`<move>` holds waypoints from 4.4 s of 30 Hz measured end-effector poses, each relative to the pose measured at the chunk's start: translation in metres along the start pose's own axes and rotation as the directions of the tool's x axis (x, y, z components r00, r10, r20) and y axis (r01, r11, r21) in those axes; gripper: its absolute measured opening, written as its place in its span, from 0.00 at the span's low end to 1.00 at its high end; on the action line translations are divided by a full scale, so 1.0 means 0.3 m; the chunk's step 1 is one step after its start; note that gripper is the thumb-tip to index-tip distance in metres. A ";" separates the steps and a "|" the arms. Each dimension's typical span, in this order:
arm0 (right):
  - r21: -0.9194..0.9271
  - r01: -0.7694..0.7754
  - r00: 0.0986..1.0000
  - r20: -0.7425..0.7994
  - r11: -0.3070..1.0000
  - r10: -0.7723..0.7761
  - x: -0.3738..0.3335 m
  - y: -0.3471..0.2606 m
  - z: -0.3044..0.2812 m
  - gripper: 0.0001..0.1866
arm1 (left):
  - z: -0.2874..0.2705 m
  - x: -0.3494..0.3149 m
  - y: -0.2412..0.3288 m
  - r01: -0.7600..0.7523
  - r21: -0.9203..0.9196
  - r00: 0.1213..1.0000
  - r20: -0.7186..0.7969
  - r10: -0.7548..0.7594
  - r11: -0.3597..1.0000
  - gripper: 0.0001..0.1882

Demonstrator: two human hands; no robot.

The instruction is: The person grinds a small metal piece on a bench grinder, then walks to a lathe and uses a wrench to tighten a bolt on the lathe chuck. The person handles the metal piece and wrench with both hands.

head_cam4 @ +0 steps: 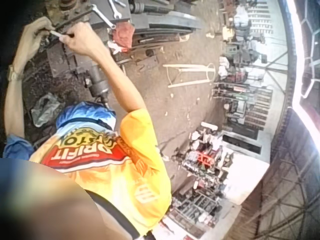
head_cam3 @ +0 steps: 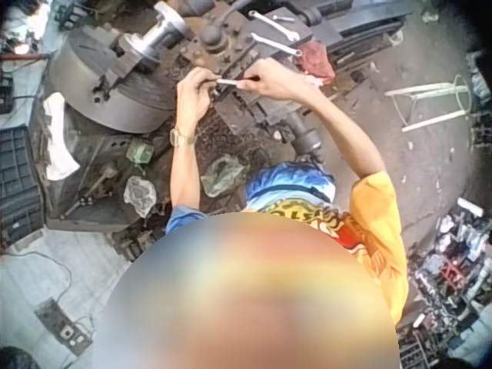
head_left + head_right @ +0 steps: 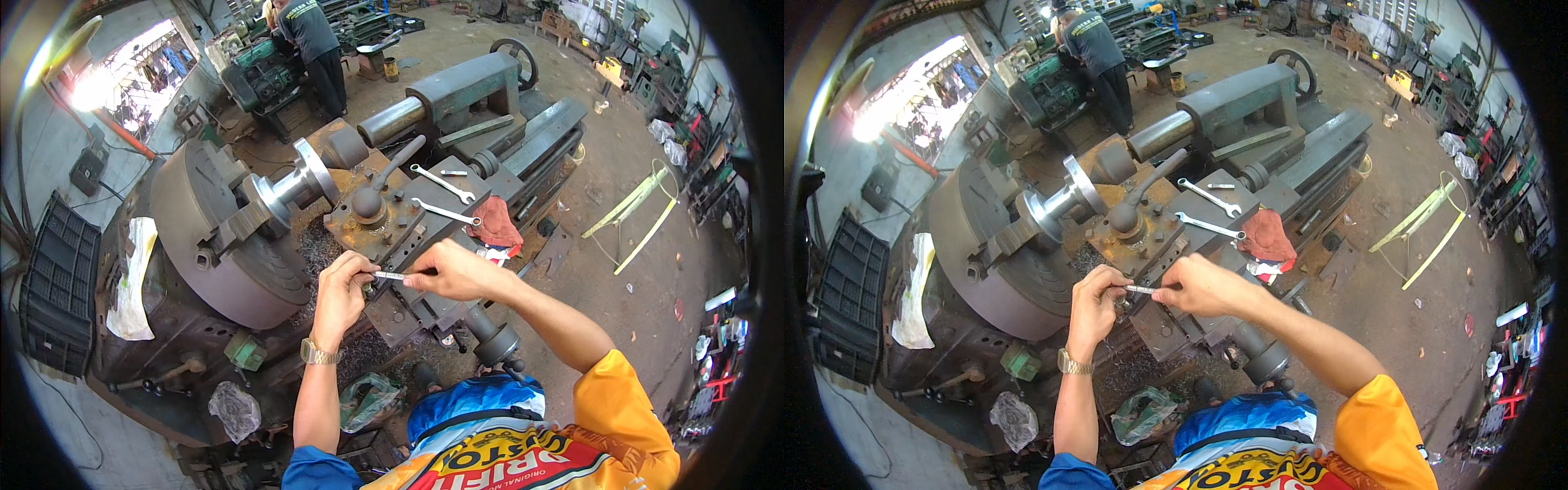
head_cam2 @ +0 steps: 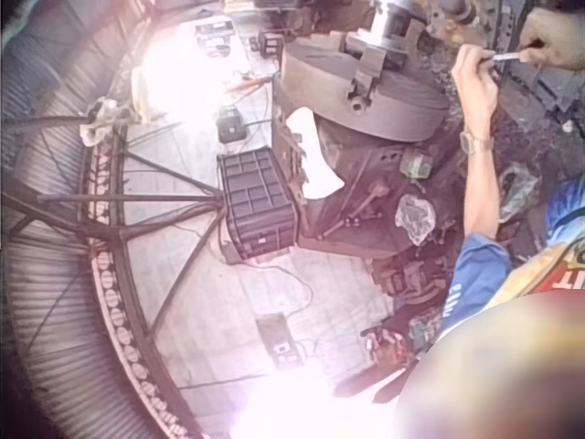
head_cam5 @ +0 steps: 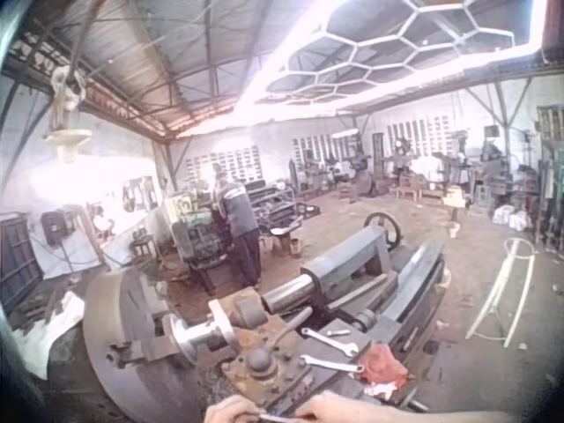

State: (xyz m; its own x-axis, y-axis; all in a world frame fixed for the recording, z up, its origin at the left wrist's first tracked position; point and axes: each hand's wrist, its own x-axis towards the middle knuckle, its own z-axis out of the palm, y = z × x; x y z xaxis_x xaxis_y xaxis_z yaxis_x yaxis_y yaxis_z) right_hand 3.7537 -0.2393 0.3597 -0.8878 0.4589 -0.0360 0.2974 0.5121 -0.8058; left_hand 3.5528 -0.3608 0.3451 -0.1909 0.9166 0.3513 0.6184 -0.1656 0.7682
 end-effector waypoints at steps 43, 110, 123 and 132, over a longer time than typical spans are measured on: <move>0.979 -0.187 0.944 0.156 0.085 0.290 -0.057 -0.126 0.412 0.22 | 0.043 0.038 -0.093 -0.291 -0.216 0.918 0.212 0.336 0.932 0.18; -0.522 -0.516 0.792 -0.593 0.679 0.146 -0.027 -0.087 0.242 0.17 | 0.173 -0.026 -0.017 -0.135 0.259 0.980 -0.109 0.168 0.956 0.14; -0.445 -0.564 0.787 -0.543 0.695 0.291 -0.054 -0.134 0.272 0.21 | 0.135 -0.011 -0.024 -0.187 0.164 0.982 -0.003 0.190 0.969 0.12; -0.351 -0.353 0.883 -0.431 0.867 0.185 -0.066 -0.103 0.169 0.22 | 0.087 -0.009 0.017 -0.106 0.010 0.992 0.064 0.105 0.994 0.11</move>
State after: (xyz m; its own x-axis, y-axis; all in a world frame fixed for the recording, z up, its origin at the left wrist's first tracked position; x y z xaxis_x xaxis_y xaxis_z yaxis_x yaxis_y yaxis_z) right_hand 3.7443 -0.3012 0.3554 -0.5772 0.8132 0.0738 0.6948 0.5366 -0.4789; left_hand 3.5764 -0.3546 0.3342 -0.0755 0.9157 0.3948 0.6425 -0.2581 0.7215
